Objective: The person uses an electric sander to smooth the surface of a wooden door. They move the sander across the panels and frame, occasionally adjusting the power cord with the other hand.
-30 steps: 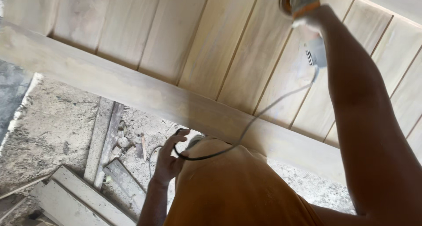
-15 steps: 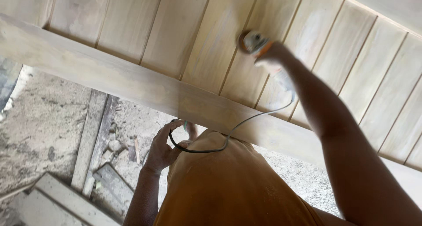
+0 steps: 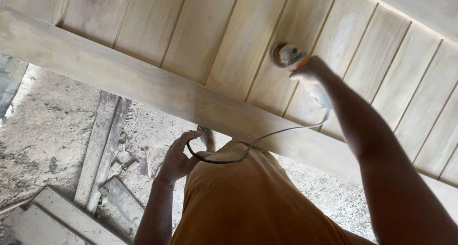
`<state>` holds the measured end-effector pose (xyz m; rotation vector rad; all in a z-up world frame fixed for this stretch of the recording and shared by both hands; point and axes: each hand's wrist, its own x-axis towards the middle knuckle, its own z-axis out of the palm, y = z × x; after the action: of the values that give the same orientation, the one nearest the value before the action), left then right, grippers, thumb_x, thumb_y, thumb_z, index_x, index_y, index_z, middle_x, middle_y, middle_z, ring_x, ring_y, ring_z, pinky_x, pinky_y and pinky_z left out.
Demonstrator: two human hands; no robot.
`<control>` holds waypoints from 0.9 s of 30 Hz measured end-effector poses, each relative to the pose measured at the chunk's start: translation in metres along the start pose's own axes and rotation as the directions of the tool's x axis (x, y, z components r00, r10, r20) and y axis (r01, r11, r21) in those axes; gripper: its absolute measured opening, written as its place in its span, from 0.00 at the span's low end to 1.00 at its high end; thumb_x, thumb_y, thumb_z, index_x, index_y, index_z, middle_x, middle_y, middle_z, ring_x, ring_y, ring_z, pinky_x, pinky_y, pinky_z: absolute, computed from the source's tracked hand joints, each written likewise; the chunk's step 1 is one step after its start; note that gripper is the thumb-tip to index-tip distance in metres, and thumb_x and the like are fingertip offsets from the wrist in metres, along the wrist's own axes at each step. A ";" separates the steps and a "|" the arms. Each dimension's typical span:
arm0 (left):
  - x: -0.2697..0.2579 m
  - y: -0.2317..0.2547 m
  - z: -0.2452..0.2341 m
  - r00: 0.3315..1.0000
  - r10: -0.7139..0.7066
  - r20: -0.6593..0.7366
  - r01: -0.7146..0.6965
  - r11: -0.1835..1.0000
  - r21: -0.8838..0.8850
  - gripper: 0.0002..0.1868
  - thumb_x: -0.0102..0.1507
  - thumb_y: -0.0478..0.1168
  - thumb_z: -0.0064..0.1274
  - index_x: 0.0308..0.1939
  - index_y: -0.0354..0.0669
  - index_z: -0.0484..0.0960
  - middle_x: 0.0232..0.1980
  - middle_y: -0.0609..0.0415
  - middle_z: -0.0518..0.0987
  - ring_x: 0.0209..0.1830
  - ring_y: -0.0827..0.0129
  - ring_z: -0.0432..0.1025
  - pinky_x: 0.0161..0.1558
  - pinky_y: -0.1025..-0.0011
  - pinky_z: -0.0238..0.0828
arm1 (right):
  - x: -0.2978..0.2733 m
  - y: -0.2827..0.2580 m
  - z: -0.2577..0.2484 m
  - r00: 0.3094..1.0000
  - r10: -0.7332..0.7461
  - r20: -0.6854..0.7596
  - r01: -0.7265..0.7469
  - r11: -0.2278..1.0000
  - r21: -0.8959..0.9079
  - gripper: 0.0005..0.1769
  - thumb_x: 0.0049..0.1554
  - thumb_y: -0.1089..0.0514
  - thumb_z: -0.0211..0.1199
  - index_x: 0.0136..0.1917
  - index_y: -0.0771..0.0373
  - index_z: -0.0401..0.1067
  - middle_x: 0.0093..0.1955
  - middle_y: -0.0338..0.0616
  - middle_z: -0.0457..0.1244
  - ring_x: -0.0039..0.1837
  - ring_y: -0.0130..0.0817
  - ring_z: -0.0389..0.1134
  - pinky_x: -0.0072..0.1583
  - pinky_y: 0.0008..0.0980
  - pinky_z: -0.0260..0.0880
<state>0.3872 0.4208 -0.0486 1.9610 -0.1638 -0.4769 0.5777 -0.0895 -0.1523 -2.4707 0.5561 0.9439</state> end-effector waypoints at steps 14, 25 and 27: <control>0.016 0.022 0.033 0.996 0.010 -0.085 -0.007 0.999 0.038 0.39 0.60 0.65 0.60 0.63 0.40 0.73 0.61 0.41 0.80 0.65 0.50 0.74 0.63 0.58 0.73 | 0.100 0.008 -0.128 0.988 0.058 -0.141 -0.023 0.972 0.234 0.33 0.43 0.47 0.81 0.56 0.67 0.77 0.53 0.52 0.70 0.52 0.43 0.72 0.56 0.42 0.73; -0.005 0.003 -0.002 0.961 0.217 -0.174 -0.228 0.972 -0.049 0.32 0.63 0.48 0.63 0.65 0.36 0.71 0.65 0.39 0.77 0.69 0.51 0.71 0.69 0.58 0.69 | 0.014 0.051 -0.015 0.993 -0.028 -0.115 0.056 0.968 0.245 0.25 0.41 0.51 0.82 0.50 0.62 0.79 0.46 0.44 0.71 0.46 0.33 0.71 0.48 0.36 0.73; -0.012 -0.002 -0.008 0.957 0.244 -0.160 -0.249 0.968 -0.012 0.32 0.63 0.47 0.63 0.66 0.36 0.71 0.65 0.40 0.78 0.70 0.51 0.71 0.70 0.58 0.68 | -0.016 0.048 0.024 1.000 -0.030 -0.004 0.030 0.967 0.254 0.25 0.40 0.49 0.79 0.50 0.59 0.80 0.45 0.42 0.72 0.45 0.33 0.73 0.48 0.36 0.73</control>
<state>0.3794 0.4321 -0.0443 1.9056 -0.2941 -0.1599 0.5304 -0.1133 -0.1692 -2.2434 0.5987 0.8058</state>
